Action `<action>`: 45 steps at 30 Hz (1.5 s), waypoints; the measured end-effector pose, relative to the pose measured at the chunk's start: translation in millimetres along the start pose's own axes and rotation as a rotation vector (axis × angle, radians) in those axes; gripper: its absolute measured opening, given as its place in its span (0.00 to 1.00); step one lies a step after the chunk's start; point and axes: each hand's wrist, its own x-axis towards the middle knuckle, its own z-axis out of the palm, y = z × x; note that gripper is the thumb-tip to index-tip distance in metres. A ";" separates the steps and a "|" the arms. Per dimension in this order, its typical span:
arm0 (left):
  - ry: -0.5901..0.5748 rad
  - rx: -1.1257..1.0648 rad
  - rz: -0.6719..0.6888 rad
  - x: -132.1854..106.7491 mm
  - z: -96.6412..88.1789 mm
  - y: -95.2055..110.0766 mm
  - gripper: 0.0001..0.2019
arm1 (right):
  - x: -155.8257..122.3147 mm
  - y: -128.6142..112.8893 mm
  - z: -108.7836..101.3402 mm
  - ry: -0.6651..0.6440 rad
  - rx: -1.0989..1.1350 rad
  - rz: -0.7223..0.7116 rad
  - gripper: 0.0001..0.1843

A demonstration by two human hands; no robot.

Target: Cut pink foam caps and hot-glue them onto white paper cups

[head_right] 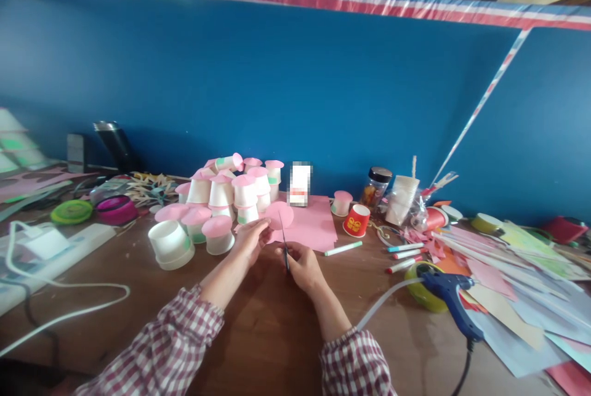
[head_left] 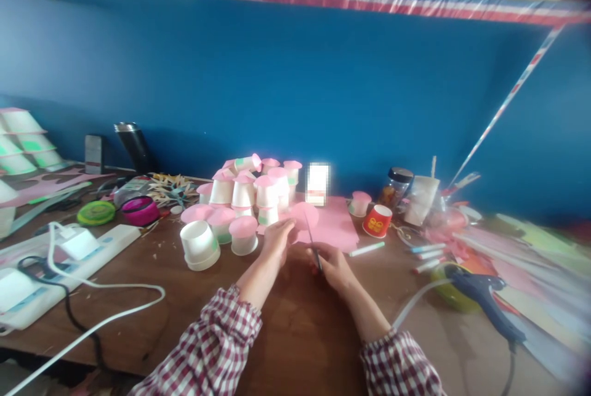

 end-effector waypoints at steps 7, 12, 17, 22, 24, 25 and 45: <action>0.008 -0.014 -0.025 2.4 -0.2 -1.9 0.09 | 1.6 2.3 -0.7 0.002 -0.009 0.009 0.21; 0.023 -0.020 -0.040 2.2 0.8 -0.9 0.08 | 0.6 -2.0 0.5 0.015 0.003 0.019 0.21; 0.026 -0.012 -0.050 2.5 0.3 -1.2 0.08 | -0.3 -3.5 0.9 0.023 -0.008 0.031 0.21; 0.013 -0.015 -0.034 1.9 -0.7 -1.7 0.08 | 0.5 -1.4 0.3 0.014 -0.019 0.008 0.20; 0.018 -0.020 -0.032 1.9 -1.0 -2.0 0.09 | 0.8 -1.0 0.3 0.015 -0.023 0.006 0.20; 0.021 -0.024 -0.031 2.0 -1.1 -2.1 0.08 | 0.9 -1.0 0.2 0.017 -0.026 0.009 0.20; 0.060 -0.075 -0.091 3.9 -1.2 -3.0 0.07 | 2.7 3.8 0.5 0.065 -0.047 0.049 0.17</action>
